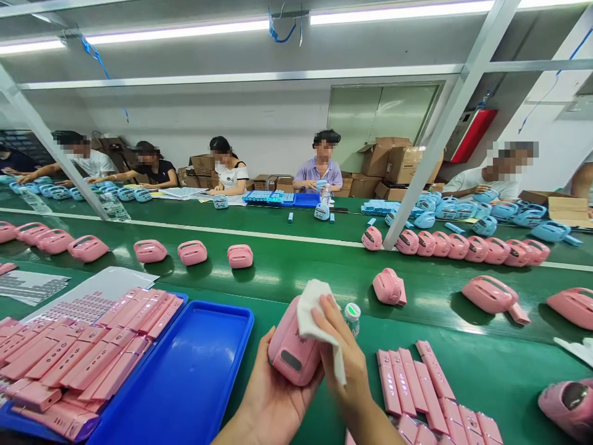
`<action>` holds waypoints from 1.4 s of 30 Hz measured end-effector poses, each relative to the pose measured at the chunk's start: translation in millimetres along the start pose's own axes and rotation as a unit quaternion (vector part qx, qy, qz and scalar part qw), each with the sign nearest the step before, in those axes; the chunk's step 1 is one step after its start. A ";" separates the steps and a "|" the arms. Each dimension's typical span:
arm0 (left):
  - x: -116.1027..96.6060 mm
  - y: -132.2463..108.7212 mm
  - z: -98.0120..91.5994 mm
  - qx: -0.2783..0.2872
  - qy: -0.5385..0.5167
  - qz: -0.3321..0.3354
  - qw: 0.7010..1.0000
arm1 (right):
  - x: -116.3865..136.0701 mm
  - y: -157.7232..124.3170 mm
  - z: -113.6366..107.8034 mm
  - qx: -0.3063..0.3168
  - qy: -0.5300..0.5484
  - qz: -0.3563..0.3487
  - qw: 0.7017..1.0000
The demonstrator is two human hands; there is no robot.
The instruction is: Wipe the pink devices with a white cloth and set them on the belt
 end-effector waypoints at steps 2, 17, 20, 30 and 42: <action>0.8 -2.4 1.8 -0.025 -0.045 -0.015 0.999 | 2.3 -7.6 6.2 0.018 0.035 -0.009 0.999; -9.9 -21.4 13.4 -0.112 -0.085 0.022 0.990 | -45.8 -66.3 -6.3 -0.252 0.282 0.583 0.719; -5.4 -19.2 14.2 -0.086 -0.077 0.011 0.993 | -29.4 -44.0 2.4 -0.182 0.261 0.516 0.795; 13.5 -13.3 -18.4 -0.166 0.088 -0.037 0.981 | -26.2 -12.8 -13.5 -0.076 0.215 0.301 0.926; -69.9 75.3 -126.8 -0.303 0.291 0.146 0.896 | -158.7 -197.7 -45.7 0.230 -0.171 0.522 0.803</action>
Point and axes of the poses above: each hand's wrist, its own y-axis towards the middle knuckle, its own z-axis out of the palm, x = y × z, the point moved 7 cm from there along y, towards the middle knuckle, and after that the axes turned 7 degrees about -z, right-handed, at the moved point
